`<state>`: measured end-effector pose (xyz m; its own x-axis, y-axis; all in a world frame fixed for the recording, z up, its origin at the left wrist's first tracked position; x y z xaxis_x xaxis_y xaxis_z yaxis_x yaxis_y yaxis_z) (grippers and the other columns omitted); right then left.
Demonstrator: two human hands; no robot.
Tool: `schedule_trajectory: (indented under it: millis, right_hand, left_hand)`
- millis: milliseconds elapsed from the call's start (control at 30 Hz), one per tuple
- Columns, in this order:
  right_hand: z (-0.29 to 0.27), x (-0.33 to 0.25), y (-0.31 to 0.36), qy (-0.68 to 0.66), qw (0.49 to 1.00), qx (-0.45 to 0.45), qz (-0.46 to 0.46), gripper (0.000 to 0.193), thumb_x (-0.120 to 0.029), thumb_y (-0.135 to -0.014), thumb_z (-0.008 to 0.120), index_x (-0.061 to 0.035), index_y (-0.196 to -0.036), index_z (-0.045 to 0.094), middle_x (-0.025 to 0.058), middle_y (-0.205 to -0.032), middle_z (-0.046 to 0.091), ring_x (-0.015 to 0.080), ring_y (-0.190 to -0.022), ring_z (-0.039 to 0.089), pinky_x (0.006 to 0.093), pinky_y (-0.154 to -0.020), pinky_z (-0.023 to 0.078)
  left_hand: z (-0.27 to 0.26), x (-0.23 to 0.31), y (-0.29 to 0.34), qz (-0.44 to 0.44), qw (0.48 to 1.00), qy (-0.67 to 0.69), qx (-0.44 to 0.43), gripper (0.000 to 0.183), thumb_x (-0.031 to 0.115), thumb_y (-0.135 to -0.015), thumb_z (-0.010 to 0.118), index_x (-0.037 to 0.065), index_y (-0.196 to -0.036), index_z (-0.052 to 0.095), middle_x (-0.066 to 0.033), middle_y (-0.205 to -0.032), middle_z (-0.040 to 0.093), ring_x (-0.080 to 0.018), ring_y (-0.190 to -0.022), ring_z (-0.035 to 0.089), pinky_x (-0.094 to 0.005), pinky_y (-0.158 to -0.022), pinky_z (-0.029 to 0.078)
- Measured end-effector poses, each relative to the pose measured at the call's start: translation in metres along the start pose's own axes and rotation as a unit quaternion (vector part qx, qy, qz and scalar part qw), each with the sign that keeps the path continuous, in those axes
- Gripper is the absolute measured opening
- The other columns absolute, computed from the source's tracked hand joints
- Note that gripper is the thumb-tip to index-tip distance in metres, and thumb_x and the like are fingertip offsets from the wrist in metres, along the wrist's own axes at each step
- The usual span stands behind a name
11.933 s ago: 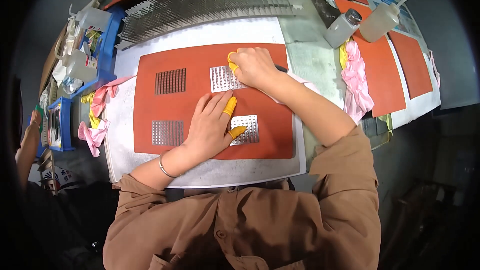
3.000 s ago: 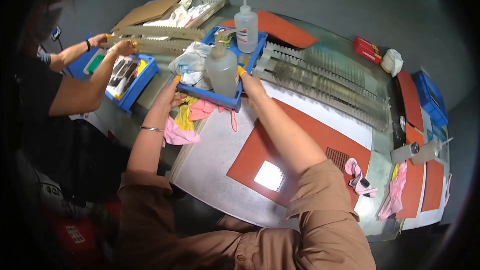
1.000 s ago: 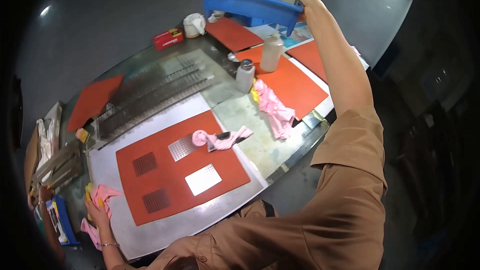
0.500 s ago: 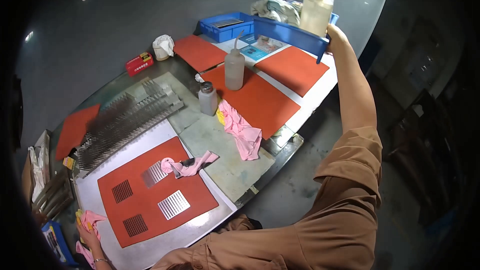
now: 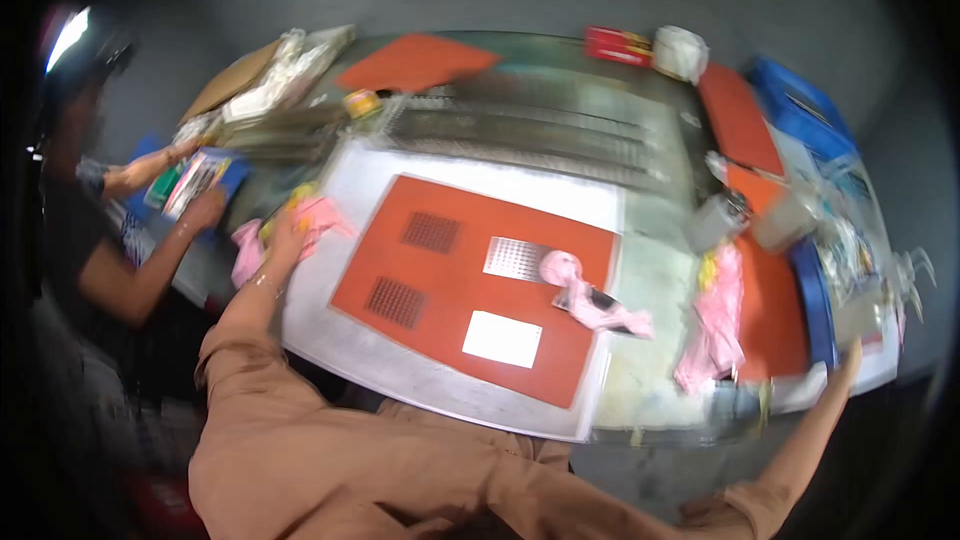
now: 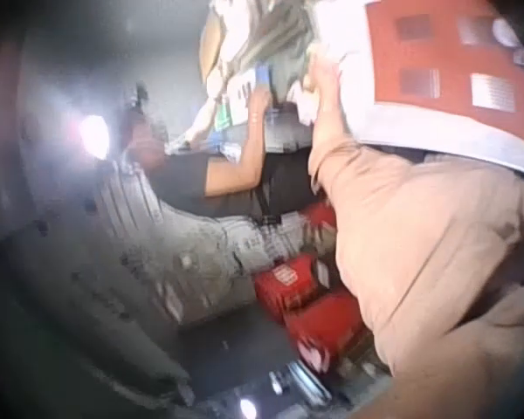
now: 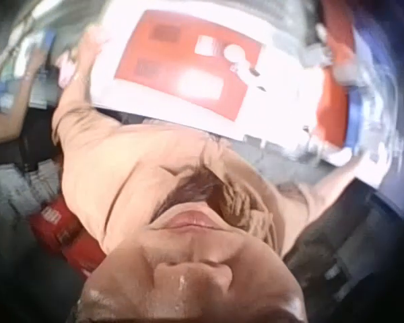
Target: The person wipes small metal grid plates with a yellow cloth at an industrial workstation.
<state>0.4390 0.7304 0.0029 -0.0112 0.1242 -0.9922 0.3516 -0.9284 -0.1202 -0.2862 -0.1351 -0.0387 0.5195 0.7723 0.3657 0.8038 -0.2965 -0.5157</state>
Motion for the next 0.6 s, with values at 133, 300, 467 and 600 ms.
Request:
schedule_trajectory:
  millis: [133,300,467,600]
  right_hand:
    - [0.055,0.035,-0.029,-0.066,0.994,-0.013,0.084,0.042,-0.033,-0.087,0.051,-0.0017,-0.115,0.052,0.0070,-0.102,0.060,0.0203,-0.090,0.059,0.0343,-0.076,0.050]
    - [0.030,0.024,-0.022,-0.072,0.989,0.046,0.123,0.052,-0.039,-0.086,0.052,-0.0008,-0.120,0.049,0.0075,-0.102,0.060,0.0199,-0.091,0.058,0.0314,-0.073,0.049]
    - [0.037,0.013,-0.007,-0.032,0.982,0.131,0.130,0.053,-0.041,-0.085,0.051,-0.0008,-0.120,0.049,0.0077,-0.103,0.060,0.0198,-0.092,0.058,0.0308,-0.074,0.048]
    - [0.020,0.024,-0.009,-0.001,0.969,0.198,0.145,0.055,-0.042,-0.085,0.051,-0.0008,-0.121,0.048,0.0078,-0.104,0.059,0.0197,-0.092,0.058,0.0302,-0.074,0.048]
  left_hand:
    - [-0.050,0.017,0.017,-0.025,0.993,-0.112,-0.039,0.041,0.025,-0.081,0.057,-0.003,-0.112,0.052,-0.0216,-0.104,0.054,-0.0381,-0.094,0.053,-0.0428,-0.079,0.043]
    - [-0.048,0.019,0.010,-0.050,0.998,-0.036,-0.033,0.044,0.029,-0.086,0.051,-0.002,-0.116,0.049,-0.0219,-0.104,0.056,-0.0366,-0.096,0.053,-0.0415,-0.082,0.041]
    - [-0.047,0.030,-0.012,-0.021,0.990,-0.133,0.050,0.039,0.026,-0.085,0.052,-0.001,-0.113,0.052,-0.0197,-0.091,0.059,-0.0350,-0.086,0.056,-0.0411,-0.074,0.042]
    - [-0.051,0.047,-0.077,-0.044,0.993,-0.099,0.052,0.034,0.018,-0.078,0.059,0.002,-0.108,0.055,-0.0147,-0.098,0.056,-0.0358,-0.085,0.057,-0.0432,-0.072,0.045]
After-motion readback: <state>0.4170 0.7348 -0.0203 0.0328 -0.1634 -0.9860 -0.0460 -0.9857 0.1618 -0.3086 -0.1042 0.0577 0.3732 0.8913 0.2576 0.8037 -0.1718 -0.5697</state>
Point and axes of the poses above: each hand's wrist, its own y-axis away from the middle knuckle, its own z-axis out of the palm, x = y × z, the point moved 1 cm from there along -y, towards the middle knuckle
